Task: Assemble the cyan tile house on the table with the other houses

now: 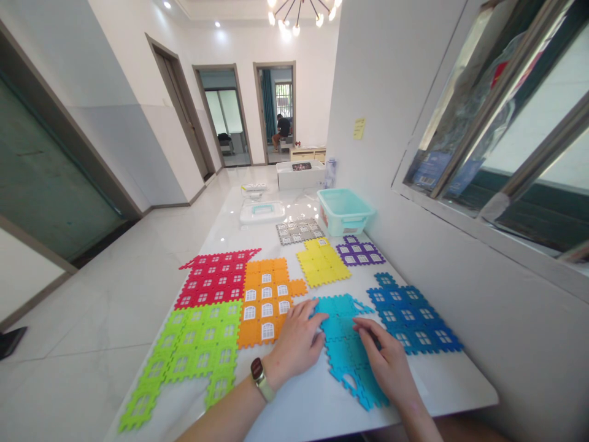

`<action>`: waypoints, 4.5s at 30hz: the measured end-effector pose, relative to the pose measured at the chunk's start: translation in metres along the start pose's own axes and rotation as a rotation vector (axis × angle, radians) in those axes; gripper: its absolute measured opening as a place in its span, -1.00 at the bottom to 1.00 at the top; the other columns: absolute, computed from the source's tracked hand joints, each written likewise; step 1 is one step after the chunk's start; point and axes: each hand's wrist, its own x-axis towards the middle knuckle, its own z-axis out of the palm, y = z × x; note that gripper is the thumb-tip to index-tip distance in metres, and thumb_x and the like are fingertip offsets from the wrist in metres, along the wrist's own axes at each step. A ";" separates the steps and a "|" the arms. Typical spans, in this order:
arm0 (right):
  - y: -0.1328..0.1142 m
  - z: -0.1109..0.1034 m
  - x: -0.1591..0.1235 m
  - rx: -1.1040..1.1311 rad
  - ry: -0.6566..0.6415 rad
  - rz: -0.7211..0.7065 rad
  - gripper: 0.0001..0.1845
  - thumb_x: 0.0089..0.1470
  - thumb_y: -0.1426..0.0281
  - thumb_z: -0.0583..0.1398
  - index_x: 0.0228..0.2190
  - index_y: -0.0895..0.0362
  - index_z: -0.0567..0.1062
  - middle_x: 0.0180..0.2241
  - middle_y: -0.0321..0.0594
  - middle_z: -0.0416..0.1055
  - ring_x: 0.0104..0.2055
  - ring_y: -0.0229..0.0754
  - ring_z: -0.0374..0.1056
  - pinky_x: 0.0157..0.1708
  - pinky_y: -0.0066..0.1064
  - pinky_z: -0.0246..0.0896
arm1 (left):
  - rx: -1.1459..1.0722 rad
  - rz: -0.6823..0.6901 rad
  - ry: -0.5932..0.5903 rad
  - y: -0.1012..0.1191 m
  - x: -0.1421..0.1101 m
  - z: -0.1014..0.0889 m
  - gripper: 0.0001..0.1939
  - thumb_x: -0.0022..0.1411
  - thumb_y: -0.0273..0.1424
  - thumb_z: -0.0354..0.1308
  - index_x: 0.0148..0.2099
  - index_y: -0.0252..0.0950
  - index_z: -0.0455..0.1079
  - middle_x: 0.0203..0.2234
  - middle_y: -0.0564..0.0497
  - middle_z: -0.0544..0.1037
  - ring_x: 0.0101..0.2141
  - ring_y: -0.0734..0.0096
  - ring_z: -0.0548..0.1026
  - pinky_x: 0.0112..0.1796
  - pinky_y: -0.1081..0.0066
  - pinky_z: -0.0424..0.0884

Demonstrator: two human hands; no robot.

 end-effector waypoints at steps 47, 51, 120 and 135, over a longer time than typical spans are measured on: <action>0.003 0.001 -0.001 0.007 -0.010 0.007 -0.65 0.20 0.14 0.10 -0.16 0.08 0.55 -0.16 -0.09 0.56 -0.12 0.01 0.48 -0.05 -0.15 0.38 | 0.026 0.002 -0.019 0.001 0.000 -0.001 -0.54 0.24 -0.42 0.10 0.19 -0.12 0.27 0.26 -0.07 0.20 0.23 0.06 0.16 0.19 0.00 0.14; 0.004 0.001 -0.002 0.005 -0.010 0.011 -0.65 0.20 0.15 0.10 -0.16 0.07 0.54 -0.16 -0.11 0.56 -0.12 0.01 0.48 -0.05 -0.16 0.37 | 0.025 0.002 -0.021 0.001 0.000 -0.001 -0.54 0.24 -0.42 0.10 0.19 -0.11 0.27 0.26 -0.06 0.20 0.23 0.07 0.15 0.19 0.01 0.14; 0.006 0.000 -0.001 -0.010 -0.017 0.018 -0.64 0.19 0.13 0.10 -0.15 0.07 0.54 -0.17 -0.12 0.56 -0.12 0.00 0.48 -0.08 -0.19 0.39 | 0.011 0.010 -0.006 0.001 0.000 -0.002 -0.56 0.25 -0.40 0.12 0.18 -0.11 0.30 0.25 -0.04 0.22 0.23 0.10 0.17 0.20 0.04 0.15; 0.006 0.000 -0.001 -0.002 -0.026 0.028 -0.63 0.19 0.11 0.10 -0.15 0.07 0.54 -0.16 -0.11 0.56 -0.11 0.01 0.47 -0.07 -0.17 0.38 | -0.012 0.007 -0.008 -0.001 0.000 0.000 -0.57 0.25 -0.40 0.12 0.15 -0.02 0.36 0.23 0.02 0.26 0.22 0.06 0.16 0.18 -0.04 0.15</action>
